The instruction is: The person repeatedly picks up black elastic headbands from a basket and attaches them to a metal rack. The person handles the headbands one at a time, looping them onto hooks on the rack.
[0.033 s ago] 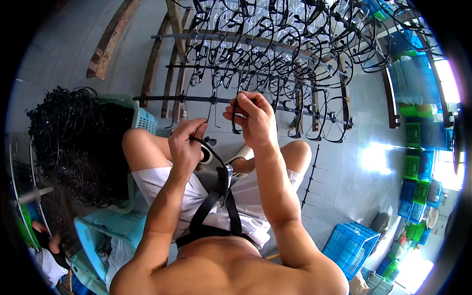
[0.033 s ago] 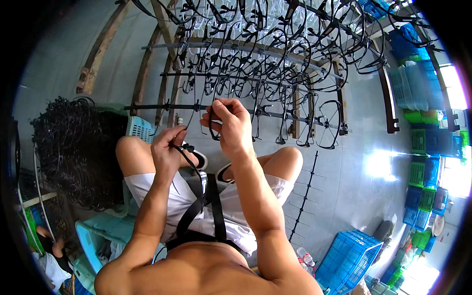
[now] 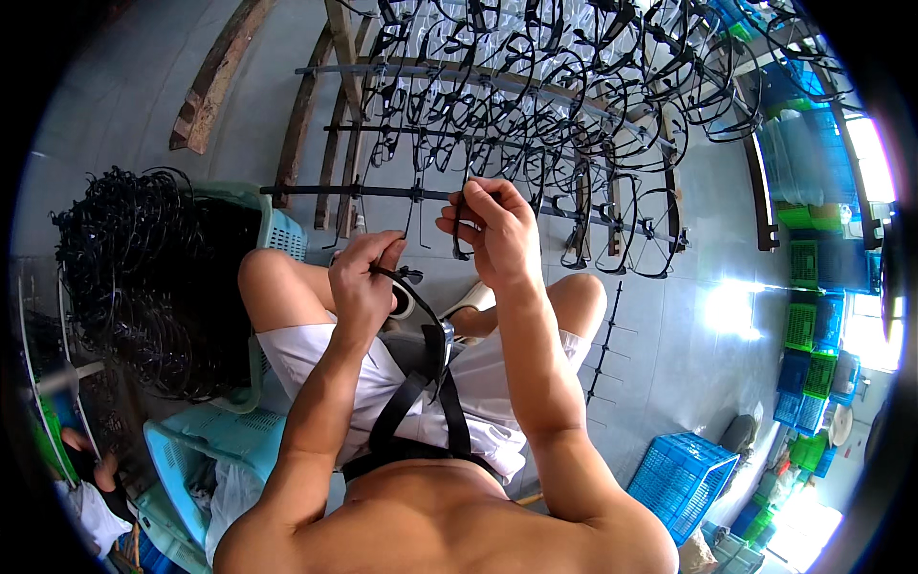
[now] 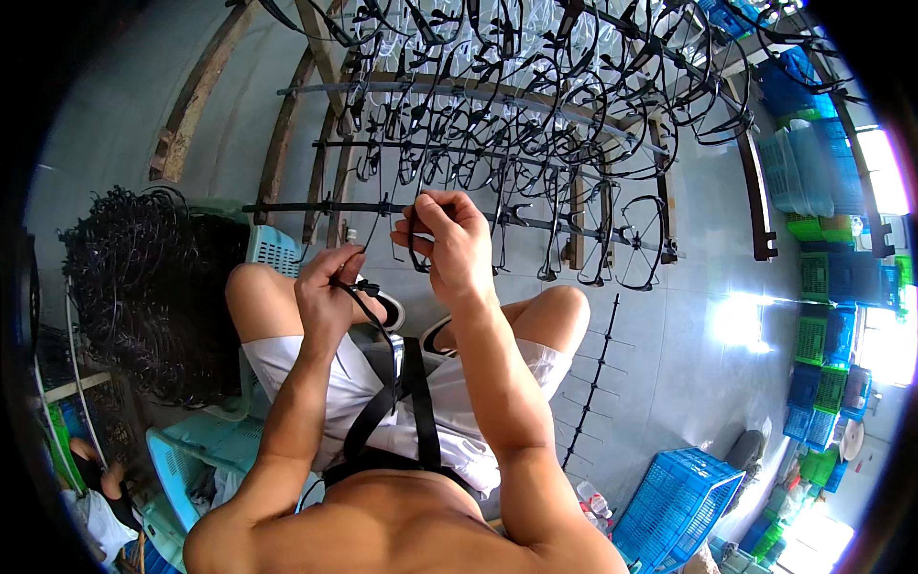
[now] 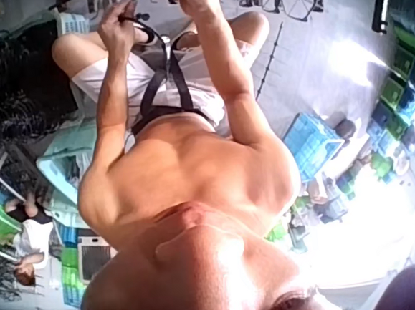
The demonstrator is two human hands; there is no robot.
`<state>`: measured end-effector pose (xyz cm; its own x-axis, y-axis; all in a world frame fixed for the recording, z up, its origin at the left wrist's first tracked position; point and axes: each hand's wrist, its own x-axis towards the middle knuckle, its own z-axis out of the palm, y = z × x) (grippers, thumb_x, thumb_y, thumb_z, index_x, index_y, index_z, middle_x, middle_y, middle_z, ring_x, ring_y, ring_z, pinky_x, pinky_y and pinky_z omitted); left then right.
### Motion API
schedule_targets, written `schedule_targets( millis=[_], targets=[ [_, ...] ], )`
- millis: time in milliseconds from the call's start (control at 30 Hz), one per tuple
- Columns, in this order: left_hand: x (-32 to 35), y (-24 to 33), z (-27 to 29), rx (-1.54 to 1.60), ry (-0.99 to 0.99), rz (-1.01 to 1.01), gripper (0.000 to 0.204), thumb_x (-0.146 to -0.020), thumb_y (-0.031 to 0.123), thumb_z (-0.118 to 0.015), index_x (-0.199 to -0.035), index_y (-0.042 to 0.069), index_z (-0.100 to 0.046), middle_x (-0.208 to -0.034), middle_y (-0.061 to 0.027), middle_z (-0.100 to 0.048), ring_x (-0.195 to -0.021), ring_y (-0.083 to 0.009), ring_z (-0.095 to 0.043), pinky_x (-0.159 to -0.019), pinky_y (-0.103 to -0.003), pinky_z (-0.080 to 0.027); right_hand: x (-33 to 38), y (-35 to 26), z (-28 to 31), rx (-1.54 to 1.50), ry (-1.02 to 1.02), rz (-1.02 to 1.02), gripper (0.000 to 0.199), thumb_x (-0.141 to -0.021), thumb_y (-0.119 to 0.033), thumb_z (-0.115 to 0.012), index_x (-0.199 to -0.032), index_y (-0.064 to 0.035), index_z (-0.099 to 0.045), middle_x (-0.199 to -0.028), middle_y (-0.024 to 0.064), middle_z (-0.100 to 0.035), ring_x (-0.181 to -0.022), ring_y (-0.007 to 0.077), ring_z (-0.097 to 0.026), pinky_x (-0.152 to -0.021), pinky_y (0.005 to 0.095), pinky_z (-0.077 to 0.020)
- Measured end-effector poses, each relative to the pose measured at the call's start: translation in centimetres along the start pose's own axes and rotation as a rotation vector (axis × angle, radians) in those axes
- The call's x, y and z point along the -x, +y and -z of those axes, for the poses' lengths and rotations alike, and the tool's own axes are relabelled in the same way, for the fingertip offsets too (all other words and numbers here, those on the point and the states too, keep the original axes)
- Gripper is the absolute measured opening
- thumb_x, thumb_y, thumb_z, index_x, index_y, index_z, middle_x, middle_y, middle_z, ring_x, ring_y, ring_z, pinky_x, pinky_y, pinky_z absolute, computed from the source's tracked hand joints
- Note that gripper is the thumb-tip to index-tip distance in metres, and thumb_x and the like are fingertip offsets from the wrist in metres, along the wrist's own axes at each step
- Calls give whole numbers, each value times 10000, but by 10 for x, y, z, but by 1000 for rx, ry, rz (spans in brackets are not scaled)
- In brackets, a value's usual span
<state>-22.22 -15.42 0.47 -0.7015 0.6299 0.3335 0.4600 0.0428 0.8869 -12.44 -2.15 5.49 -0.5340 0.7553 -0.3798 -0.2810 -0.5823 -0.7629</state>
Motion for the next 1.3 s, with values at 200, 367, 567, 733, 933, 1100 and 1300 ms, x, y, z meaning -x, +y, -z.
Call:
schedule_targets(
  millis=[200,367,567,733,933,1100,1300],
  targets=[
    [9,-9,5,-33,-41,-7,177,-754,-3,-704,-912,45,-640,-779,-62,-620,-523,-129,-485,-553,-247,-399,-3,2,1,296,9,193,305,-902,-132,-571,-1137,34,-472,-917,145,-568,-799,218,-588,-721,350,-516],
    [16,12,29,-54,-184,23,461,-728,-93,-647,-1150,46,-520,-983,-84,-576,-635,-148,-489,-593,-249,-418,46,8,-8,1151,31,818,469,-858,-135,-628,-1242,40,-425,-1151,208,-455,-989,316,-475,-841,381,-419],
    [26,45,61,-76,-286,-188,704,-644,-182,-532,-1309,-6,-378,-1217,-188,-390,-847,-248,-528,-753,-322,-478,73,21,-8,555,-476,-363,487,-926,-368,-552,-1222,9,-461,-1042,67,-558,-887,132,-559,-696,267,-507],
    [21,51,82,-96,-299,-407,731,-582,-176,-496,-1286,-6,-404,-1257,-186,-360,-1116,-314,-411,-891,-357,-425,83,21,-10,131,-791,-745,403,-919,-335,-570,-1149,-15,-488,-974,62,-555,-700,113,-580,-483,217,-472],
    [-6,5,103,-295,177,-362,475,-745,56,-646,-1177,-3,-457,-1021,-148,-541,-781,-218,-515,-696,-306,-444,56,-29,-23,-319,-663,-206,214,-925,-202,-521,-1072,-47,-502,-807,98,-588,-536,181,-556,-416,254,-430],
    [-15,-18,74,-106,-105,12,317,-798,121,-684,-1075,8,-577,-917,-119,-613,-725,-221,-573,-645,-309,-470,5,6,-62,-233,-250,-114,109,-918,-186,-497,-932,-79,-485,-792,74,-545,-632,186,-526,-509,295,-432],
    [-10,-23,67,-130,-47,72,141,-796,68,-668,-911,-10,-644,-795,-128,-641,-705,-269,-620,-636,-345,-487,-30,47,-62,-77,-69,-90,151,-920,-195,-525,-908,-68,-445,-756,74,-557,-627,163,-532,-533,293,-441]
  ],
)
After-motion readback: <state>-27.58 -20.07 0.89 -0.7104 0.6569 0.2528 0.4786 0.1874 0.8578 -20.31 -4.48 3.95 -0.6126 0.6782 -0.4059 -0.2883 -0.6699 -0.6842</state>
